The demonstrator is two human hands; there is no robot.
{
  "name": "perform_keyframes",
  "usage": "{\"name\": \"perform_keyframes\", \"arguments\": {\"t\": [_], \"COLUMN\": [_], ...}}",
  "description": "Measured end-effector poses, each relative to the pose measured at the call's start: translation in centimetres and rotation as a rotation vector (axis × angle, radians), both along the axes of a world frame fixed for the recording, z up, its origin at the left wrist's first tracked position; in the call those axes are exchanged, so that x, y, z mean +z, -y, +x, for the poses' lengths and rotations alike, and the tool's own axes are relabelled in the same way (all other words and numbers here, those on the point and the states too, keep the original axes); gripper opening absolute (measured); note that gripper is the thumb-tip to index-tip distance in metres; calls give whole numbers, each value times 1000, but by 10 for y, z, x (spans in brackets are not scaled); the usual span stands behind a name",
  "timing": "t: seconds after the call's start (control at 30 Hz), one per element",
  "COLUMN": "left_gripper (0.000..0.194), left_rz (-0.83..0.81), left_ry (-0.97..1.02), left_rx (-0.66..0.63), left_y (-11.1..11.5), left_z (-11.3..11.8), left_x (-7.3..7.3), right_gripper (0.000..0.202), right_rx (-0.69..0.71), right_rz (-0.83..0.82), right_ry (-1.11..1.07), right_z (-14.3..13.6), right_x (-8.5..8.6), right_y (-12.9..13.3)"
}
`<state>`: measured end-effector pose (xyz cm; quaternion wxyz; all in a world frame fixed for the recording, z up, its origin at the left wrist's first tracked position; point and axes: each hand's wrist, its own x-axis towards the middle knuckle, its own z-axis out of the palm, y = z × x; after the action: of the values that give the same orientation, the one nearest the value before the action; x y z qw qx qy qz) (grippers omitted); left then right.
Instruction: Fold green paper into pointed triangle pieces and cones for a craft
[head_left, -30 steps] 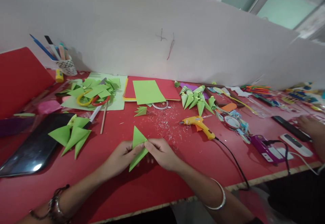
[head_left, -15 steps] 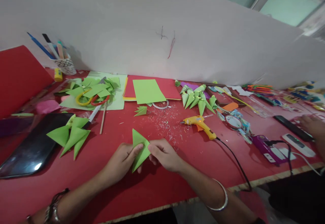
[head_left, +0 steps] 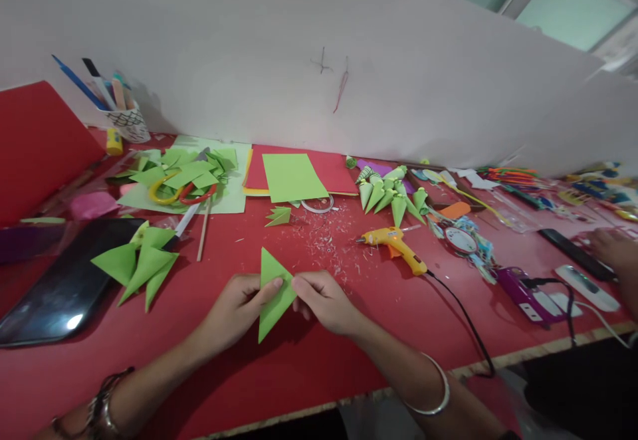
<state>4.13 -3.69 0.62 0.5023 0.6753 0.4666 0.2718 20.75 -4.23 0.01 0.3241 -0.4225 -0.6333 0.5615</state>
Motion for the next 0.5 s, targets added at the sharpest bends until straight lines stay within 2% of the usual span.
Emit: {"name": "perform_keyframes", "arguments": {"t": [0.1, 0.23, 0.3, 0.37, 0.43, 0.5], "left_gripper": [41, 36, 36, 38, 41, 43], "left_rz": [-15, -80, -141, -196, -215, -197], "left_ry": [37, 82, 95, 102, 89, 42], "left_rx": [5, -21, -32, 12, 96, 178], "left_y": [0, -2, -3, -3, -3, -3], "left_z": [0, -2, -2, -1, -1, -1], "left_x": [-1, -1, 0, 1, 2, 2], "right_gripper": [36, 35, 29, 14, 23, 30], "right_rx": [-43, 10, -42, -110, -91, 3], "right_rz": [22, 83, 124, 198, 300, 379], "right_ry": [23, 59, 50, 11, 3, 43], "right_z": [1, 1, 0, 1, 2, 5], "right_x": [2, 2, 2, 4, 7, 10], "right_y": [0, 0, 0, -1, -2, -3]}}
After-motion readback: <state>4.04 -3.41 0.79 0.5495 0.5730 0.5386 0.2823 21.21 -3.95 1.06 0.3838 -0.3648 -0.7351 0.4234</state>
